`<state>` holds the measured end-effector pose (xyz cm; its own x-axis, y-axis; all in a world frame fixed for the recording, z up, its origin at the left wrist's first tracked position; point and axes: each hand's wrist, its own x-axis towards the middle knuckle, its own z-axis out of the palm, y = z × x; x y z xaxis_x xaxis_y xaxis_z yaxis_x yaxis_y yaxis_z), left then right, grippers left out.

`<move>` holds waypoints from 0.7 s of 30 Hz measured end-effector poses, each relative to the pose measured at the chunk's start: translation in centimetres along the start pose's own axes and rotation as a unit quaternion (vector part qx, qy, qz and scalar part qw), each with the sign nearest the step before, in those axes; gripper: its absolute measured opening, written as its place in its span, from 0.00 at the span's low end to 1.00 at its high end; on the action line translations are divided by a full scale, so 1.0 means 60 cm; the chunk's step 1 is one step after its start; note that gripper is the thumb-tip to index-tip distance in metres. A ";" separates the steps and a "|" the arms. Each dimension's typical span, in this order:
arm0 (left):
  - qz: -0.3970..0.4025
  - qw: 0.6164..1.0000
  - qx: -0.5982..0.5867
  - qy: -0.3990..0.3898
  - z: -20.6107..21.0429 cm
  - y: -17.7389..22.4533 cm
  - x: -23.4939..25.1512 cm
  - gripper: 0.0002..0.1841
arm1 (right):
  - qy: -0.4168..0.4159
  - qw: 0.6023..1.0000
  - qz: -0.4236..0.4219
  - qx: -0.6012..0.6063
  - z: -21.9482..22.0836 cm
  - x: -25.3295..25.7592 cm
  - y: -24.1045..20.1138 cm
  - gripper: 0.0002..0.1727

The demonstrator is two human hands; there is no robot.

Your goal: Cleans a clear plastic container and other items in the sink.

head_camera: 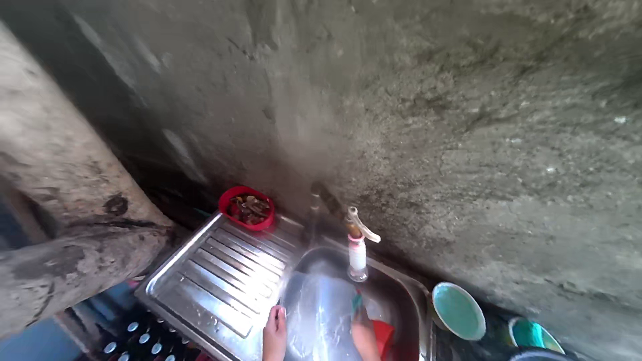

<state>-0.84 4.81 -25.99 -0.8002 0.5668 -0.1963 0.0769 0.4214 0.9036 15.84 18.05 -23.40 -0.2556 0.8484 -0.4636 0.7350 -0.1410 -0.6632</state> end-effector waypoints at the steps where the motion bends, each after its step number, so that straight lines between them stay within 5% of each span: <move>1: -0.005 1.000 -0.009 0.009 0.001 0.001 0.004 0.18 | -0.013 0.998 0.018 -0.064 -0.003 -0.021 -0.001 0.26; 6: -0.050 0.998 -0.002 -0.022 -0.015 0.023 0.022 0.18 | -0.120 0.947 0.145 -0.261 0.011 -0.129 -0.036 0.25; 9: -0.036 0.999 0.006 -0.021 -0.013 0.025 0.023 0.18 | -0.099 0.945 0.145 -0.274 0.047 -0.168 -0.071 0.25; 12: -0.043 0.998 0.031 -0.041 -0.010 0.025 0.022 0.20 | 0.006 0.971 0.078 -0.226 0.076 -0.204 -0.097 0.24; 15: -0.039 0.996 0.058 -0.055 -0.015 0.035 0.027 0.20 | 0.156 0.979 -0.095 -0.090 0.105 -0.192 -0.087 0.19; 18: -0.041 0.994 0.078 -0.071 -0.020 0.028 0.019 0.20 | 0.160 0.967 -0.195 0.037 0.124 -0.196 -0.062 0.21; 21: -0.037 0.994 0.071 -0.072 -0.015 0.020 0.022 0.20 | 0.110 0.969 -0.220 -0.002 0.109 -0.172 -0.057 0.26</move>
<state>-2.35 5.47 -24.83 -0.7144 0.6211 -0.3225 0.1118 0.5562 0.8235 11.86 6.46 -20.16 -0.4046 0.9145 0.0002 0.5884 0.2605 -0.7655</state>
